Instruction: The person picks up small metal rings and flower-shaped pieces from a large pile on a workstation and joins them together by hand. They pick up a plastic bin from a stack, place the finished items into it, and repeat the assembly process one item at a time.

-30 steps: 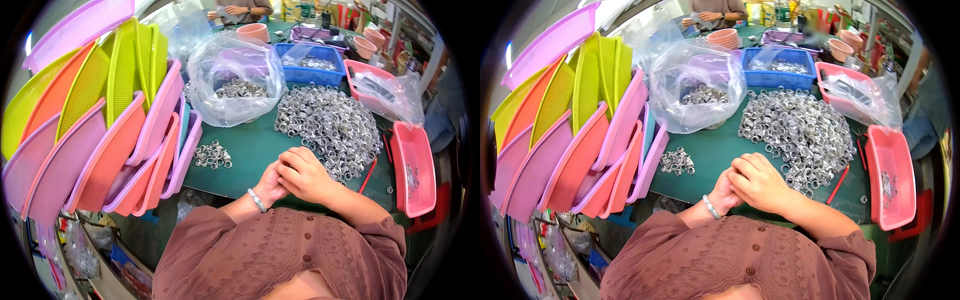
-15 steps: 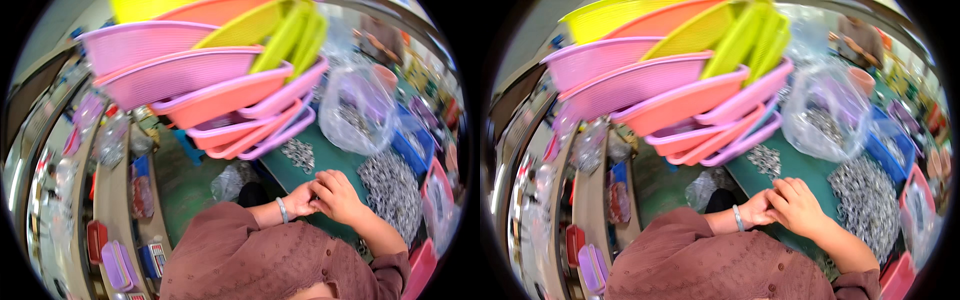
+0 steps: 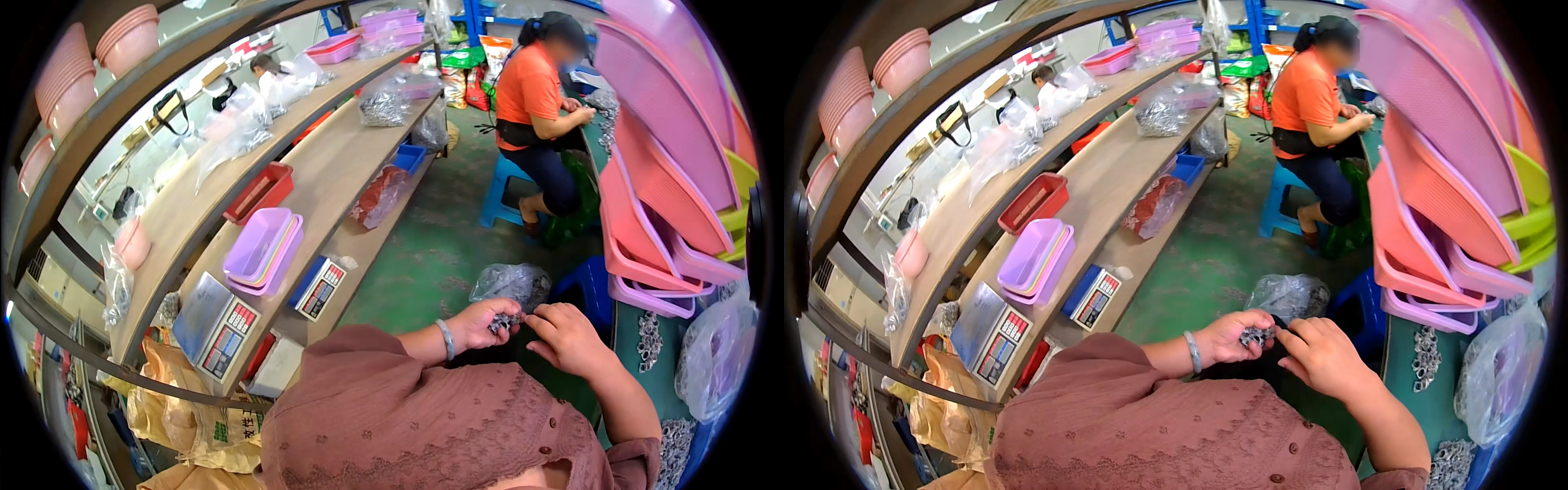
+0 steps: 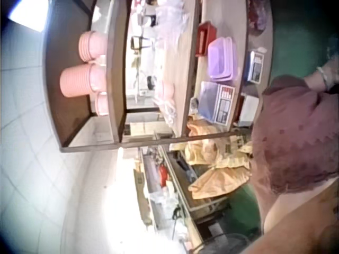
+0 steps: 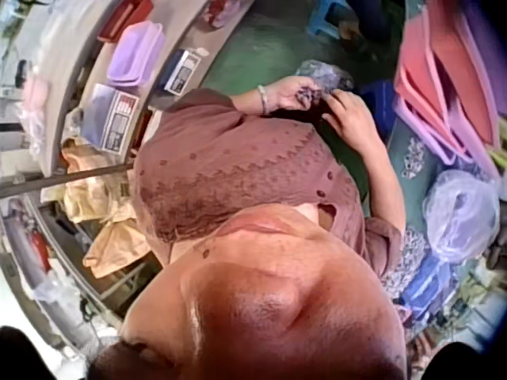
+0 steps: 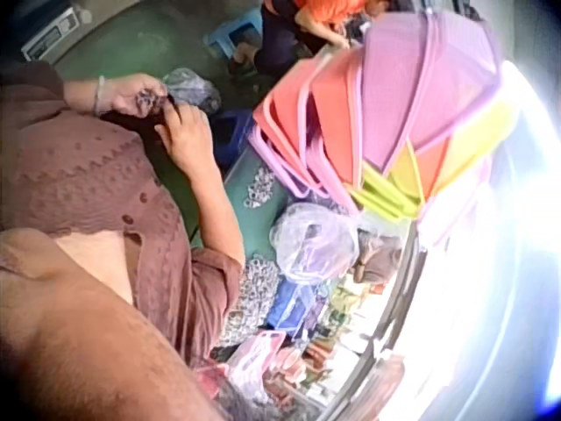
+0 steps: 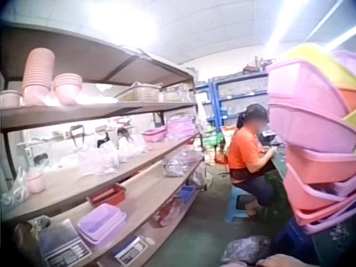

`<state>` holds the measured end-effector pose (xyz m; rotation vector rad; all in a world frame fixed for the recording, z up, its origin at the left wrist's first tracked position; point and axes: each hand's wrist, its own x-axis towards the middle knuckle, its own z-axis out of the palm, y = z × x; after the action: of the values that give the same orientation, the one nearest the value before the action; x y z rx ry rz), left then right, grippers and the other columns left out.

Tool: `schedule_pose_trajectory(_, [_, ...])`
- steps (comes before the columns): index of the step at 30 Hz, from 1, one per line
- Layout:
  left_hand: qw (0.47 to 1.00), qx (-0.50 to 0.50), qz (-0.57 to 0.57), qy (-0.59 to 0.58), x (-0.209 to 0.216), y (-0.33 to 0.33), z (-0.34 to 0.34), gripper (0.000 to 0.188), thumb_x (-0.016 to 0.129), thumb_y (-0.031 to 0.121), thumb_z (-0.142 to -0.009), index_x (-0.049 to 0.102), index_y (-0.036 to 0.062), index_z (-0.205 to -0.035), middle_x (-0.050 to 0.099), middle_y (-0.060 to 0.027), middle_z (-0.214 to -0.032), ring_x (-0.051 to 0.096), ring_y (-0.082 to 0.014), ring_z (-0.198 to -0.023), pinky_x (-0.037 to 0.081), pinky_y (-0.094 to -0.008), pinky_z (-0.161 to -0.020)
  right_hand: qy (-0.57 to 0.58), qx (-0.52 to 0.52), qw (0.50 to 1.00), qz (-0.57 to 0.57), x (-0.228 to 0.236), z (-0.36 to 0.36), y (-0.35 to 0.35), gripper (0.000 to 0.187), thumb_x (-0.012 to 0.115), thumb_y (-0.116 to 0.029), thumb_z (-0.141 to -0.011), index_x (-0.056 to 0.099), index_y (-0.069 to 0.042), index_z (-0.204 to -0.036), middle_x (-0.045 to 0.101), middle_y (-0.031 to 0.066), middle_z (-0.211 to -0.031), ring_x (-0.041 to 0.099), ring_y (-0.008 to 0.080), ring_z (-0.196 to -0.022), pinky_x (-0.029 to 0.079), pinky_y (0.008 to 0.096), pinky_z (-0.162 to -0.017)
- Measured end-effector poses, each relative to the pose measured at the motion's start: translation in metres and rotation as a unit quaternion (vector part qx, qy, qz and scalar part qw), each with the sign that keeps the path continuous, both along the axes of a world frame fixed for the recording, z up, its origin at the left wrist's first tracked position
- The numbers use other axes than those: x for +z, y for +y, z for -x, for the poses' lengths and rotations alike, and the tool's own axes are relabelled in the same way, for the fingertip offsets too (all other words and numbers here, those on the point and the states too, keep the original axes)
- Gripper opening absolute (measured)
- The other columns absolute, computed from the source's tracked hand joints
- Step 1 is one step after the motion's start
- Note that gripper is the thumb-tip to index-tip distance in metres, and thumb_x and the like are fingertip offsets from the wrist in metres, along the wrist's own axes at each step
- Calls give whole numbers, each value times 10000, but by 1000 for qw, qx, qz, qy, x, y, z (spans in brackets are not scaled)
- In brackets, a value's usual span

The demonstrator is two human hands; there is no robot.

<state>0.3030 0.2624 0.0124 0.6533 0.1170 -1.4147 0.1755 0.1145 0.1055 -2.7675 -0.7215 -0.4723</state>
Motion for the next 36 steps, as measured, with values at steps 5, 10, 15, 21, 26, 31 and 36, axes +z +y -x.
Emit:
schedule_pose_trajectory(5, [1000, 9, 16, -13, -18, 12, -36, 88, 571, 95, -760, 517, 110, -828, 526, -68, -910, 483, -158, -734, 383, -180, -471, 41, 6, 999, 19, -3, -25, 16, 375, 677, -155, -630, 543, -31, -958, 539, 112, -900, 533, 276, -794, 424, 358, -710])
schedule_pose_trajectory(10, [996, -11, 84, 19, -28, 2, -27, 89, 572, 92, -771, 511, 88, -835, 534, -74, -887, 506, -151, -705, 397, -185, -452, 86, -57, 993, 53, 2, -8, 0, 329, 679, -115, -609, 564, -32, -906, 549, 107, -840, 537, 278, -759, 427, 370, -674])
schedule_pose_trajectory(15, [990, -110, 56, 72, -62, -2, -28, 237, 545, 171, -804, 515, 5, -971, 554, -103, -826, 545, -158, -678, 447, -217, -441, 99, -58, 992, 47, 4, 18, -21, 249, 649, -183, -677, 549, -46, -859, 536, 88, -747, 548, 275, -702, 440, 369, -612])
schedule_pose_trajectory(21, [995, -92, 32, 31, -15, -14, -26, 35, 535, 42, -757, 522, 40, -790, 536, -147, -947, 496, -273, -785, 407, -239, -482, -22, -165, 982, 83, 35, 79, -41, 210, 591, -228, -747, 538, -60, -861, 506, 82, -759, 523, 260, -704, 427, 367, -620])
schedule_pose_trajectory(26, [986, -164, 27, 27, -9, -55, 15, 64, 540, 42, -745, 520, 44, -806, 535, -143, -962, 494, -266, -784, 411, -246, -489, -73, -305, 944, 105, 76, 162, -59, 238, 614, -213, -724, 545, -54, -887, 521, 100, -781, 534, 284, -736, 443, 386, -644])
schedule_pose_trajectory(31, [970, -242, 17, 29, 8, -72, 46, 66, 546, 63, -745, 535, 41, -807, 536, -128, -934, 486, -242, -801, 415, -247, -503, -218, -492, 832, 136, 135, 198, -107, 321, 603, -129, -666, 531, -63, -972, 511, 140, -977, 538, 318, -857, 457, 412, -680])
schedule_pose_trajectory(36, [965, -260, 41, 11, 6, -76, 44, 39, 535, 87, -760, 550, 60, -784, 547, -115, -916, 482, -254, -824, 424, -258, -507, -276, -580, 740, 200, 221, 175, -177, 402, 539, -33, -660, 477, -26, -1057, 434, 170, -1180, 545, 297, -960, 471, 364, -779])
